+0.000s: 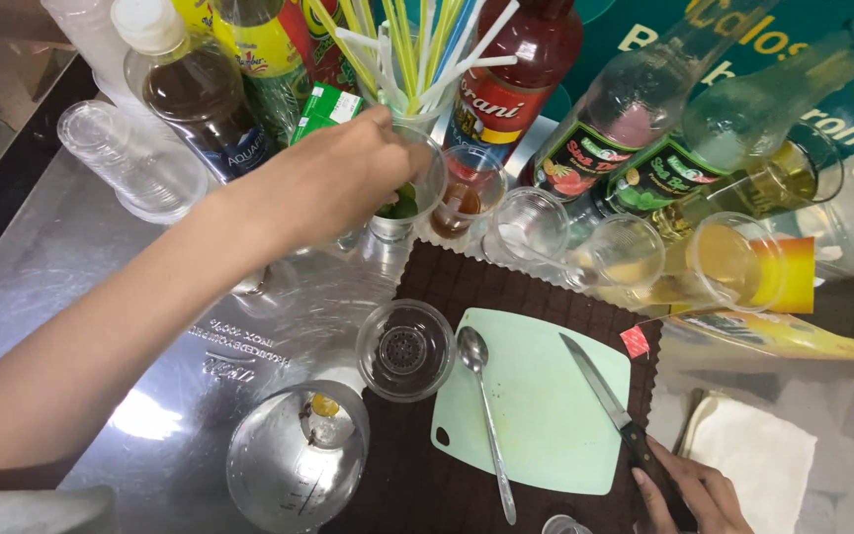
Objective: Preparing a beverage by cutting and squeezing citrus fruits, adding ingredients with a spoon, and cleaning the counter.
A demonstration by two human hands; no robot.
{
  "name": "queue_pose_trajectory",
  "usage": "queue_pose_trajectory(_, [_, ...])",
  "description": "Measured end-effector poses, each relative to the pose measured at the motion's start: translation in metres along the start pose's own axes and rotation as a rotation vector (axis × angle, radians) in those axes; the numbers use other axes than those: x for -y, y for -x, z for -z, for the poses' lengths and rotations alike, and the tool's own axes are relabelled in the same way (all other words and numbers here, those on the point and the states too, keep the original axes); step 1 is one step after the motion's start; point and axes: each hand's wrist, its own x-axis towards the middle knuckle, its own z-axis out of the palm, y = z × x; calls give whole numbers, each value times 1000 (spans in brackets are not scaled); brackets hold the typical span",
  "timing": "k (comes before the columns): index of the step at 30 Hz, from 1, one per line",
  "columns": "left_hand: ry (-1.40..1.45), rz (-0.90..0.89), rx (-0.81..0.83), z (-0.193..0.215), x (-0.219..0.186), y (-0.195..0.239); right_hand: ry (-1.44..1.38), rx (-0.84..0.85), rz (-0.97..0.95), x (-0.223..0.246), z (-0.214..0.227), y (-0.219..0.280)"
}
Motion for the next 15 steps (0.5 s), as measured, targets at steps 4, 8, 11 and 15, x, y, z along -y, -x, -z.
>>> queue_pose_trajectory(4, [233, 161, 113, 16, -6, 3, -57, -50, -14, 27, 10, -2])
queue_pose_trajectory(8, [277, 114, 28, 28, -11, 24, 3, -44, 76, 44, 33, -9])
queue_pose_trajectory(11, [316, 74, -128, 34, -18, 56, -138, -62, 266, 68, 54, -26])
queue_pose_trajectory(15, [334, 18, -333, 34, -25, 105, -223, 11, 639, 129, 85, -59])
